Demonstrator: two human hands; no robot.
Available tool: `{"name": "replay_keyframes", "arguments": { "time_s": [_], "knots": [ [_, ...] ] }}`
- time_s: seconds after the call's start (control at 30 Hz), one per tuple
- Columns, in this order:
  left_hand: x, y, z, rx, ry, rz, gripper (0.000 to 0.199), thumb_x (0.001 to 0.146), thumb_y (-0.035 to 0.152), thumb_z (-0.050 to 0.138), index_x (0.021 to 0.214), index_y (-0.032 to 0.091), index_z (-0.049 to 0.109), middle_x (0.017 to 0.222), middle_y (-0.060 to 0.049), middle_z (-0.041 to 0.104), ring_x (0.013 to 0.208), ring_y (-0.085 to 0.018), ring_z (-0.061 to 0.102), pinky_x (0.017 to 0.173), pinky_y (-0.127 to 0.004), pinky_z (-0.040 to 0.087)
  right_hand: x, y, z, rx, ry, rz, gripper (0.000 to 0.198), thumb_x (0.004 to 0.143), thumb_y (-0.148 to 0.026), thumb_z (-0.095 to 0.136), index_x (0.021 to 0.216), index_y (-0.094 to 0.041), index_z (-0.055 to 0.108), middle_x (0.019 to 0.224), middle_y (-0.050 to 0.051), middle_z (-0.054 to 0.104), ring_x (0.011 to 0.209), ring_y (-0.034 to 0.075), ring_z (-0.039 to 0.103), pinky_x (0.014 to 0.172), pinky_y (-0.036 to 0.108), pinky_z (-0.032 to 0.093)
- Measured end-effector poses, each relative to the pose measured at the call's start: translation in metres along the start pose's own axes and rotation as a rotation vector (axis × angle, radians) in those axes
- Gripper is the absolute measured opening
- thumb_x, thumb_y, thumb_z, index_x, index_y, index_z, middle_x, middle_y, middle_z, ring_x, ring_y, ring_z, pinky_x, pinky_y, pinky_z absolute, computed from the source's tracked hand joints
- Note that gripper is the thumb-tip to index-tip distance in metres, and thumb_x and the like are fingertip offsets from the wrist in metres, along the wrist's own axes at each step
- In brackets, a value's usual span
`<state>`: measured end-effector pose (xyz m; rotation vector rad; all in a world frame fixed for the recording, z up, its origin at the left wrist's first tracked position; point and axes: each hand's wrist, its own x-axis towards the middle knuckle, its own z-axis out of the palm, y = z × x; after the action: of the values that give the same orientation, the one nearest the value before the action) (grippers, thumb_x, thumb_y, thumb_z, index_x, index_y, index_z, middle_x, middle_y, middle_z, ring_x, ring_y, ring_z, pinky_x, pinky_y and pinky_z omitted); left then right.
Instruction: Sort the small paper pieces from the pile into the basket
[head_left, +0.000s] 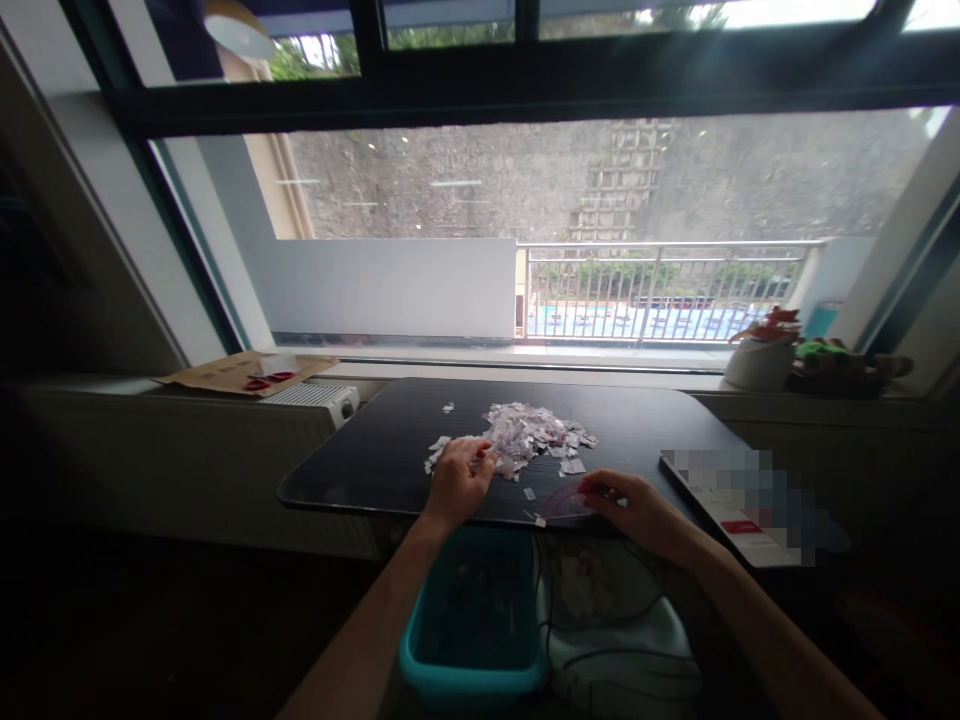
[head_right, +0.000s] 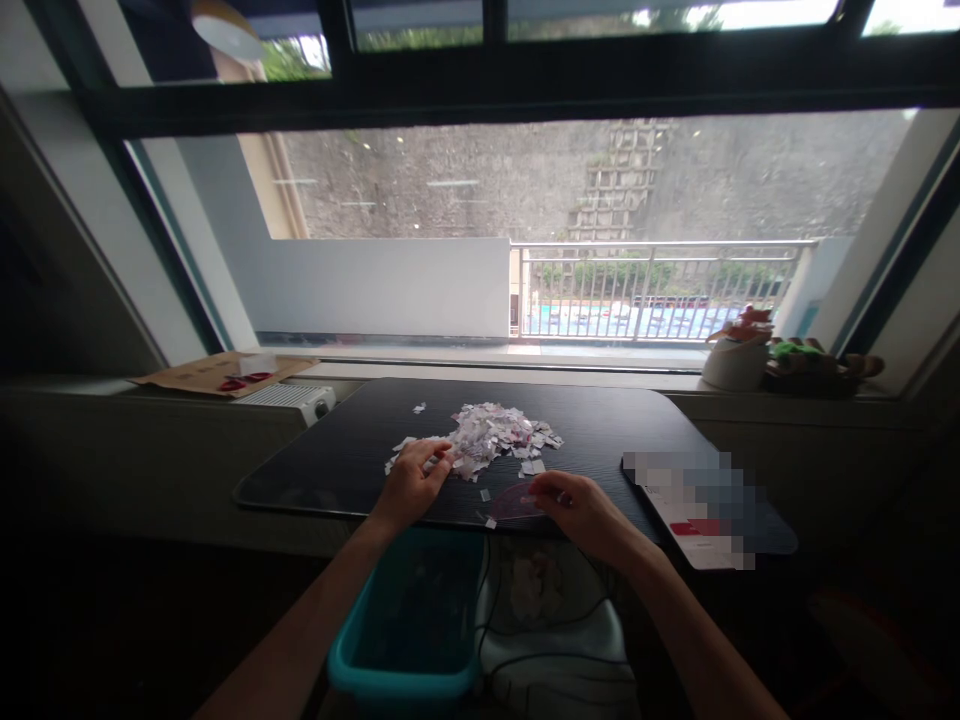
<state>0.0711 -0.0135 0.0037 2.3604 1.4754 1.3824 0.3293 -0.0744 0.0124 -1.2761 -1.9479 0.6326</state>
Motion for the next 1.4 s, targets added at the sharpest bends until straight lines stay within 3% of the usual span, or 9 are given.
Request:
{"name": "replay_keyframes", "arguments": {
  "time_s": [0.3, 0.53, 0.63, 0.8, 1.07, 1.4],
  "knots": [
    [0.0, -0.002, 0.001, 0.004, 0.005, 0.0, 0.02, 0.079, 0.029, 0.052, 0.09, 0.019, 0.064, 0.086, -0.005, 0.065, 0.089, -0.02, 0.055, 0.084, -0.037, 0.044, 0.001, -0.008, 0.005, -0.011, -0.034, -0.005, 0.024, 0.08, -0.038, 0.053, 0.085, -0.018, 0.065, 0.079, 0.001, 0.066, 0.068, 0.014, 0.055, 0.063, 0.025, 0.045],
    [0.0, -0.002, 0.001, 0.01, -0.005, -0.004, 0.02, 0.08, 0.031, 0.051, 0.091, 0.019, 0.064, 0.088, -0.006, 0.065, 0.09, -0.02, 0.055, 0.085, -0.036, 0.044, -0.009, -0.006, -0.008, -0.053, -0.053, -0.053, 0.021, 0.08, -0.035, 0.052, 0.087, -0.021, 0.066, 0.08, 0.001, 0.067, 0.07, 0.015, 0.056, 0.061, 0.023, 0.045],
    [0.0, -0.002, 0.001, 0.013, -0.004, -0.004, 0.021, 0.08, 0.031, 0.051, 0.09, 0.019, 0.064, 0.087, -0.006, 0.065, 0.089, -0.02, 0.055, 0.084, -0.036, 0.045, -0.007, -0.009, -0.009, -0.089, 0.009, -0.052, 0.021, 0.081, -0.034, 0.051, 0.09, -0.022, 0.065, 0.082, 0.001, 0.067, 0.069, 0.015, 0.057, 0.06, 0.024, 0.044],
    [0.0, -0.001, 0.001, 0.014, 0.0, -0.005, 0.02, 0.079, 0.03, 0.052, 0.09, 0.018, 0.064, 0.085, -0.006, 0.064, 0.088, -0.02, 0.055, 0.083, -0.036, 0.045, 0.001, -0.025, 0.006, -0.231, 0.17, -0.063, 0.023, 0.082, -0.026, 0.045, 0.096, -0.022, 0.063, 0.09, 0.004, 0.067, 0.073, 0.017, 0.059, 0.066, 0.026, 0.044],
    [-0.002, 0.0, 0.001, 0.031, 0.01, 0.0, 0.018, 0.08, 0.027, 0.051, 0.089, 0.019, 0.063, 0.082, -0.005, 0.064, 0.087, -0.02, 0.055, 0.082, -0.036, 0.044, -0.009, -0.05, 0.038, -0.278, 0.114, -0.108, 0.025, 0.084, -0.021, 0.041, 0.095, -0.024, 0.063, 0.091, 0.005, 0.065, 0.075, 0.017, 0.059, 0.067, 0.027, 0.043],
    [-0.002, 0.002, 0.002, 0.025, 0.01, -0.004, 0.017, 0.079, 0.024, 0.051, 0.09, 0.017, 0.063, 0.082, -0.005, 0.063, 0.088, -0.02, 0.054, 0.084, -0.035, 0.043, -0.012, -0.053, 0.038, -0.197, 0.089, -0.098, 0.024, 0.083, -0.021, 0.043, 0.093, -0.022, 0.064, 0.085, 0.002, 0.066, 0.072, 0.015, 0.059, 0.065, 0.024, 0.043]
  ]
}}
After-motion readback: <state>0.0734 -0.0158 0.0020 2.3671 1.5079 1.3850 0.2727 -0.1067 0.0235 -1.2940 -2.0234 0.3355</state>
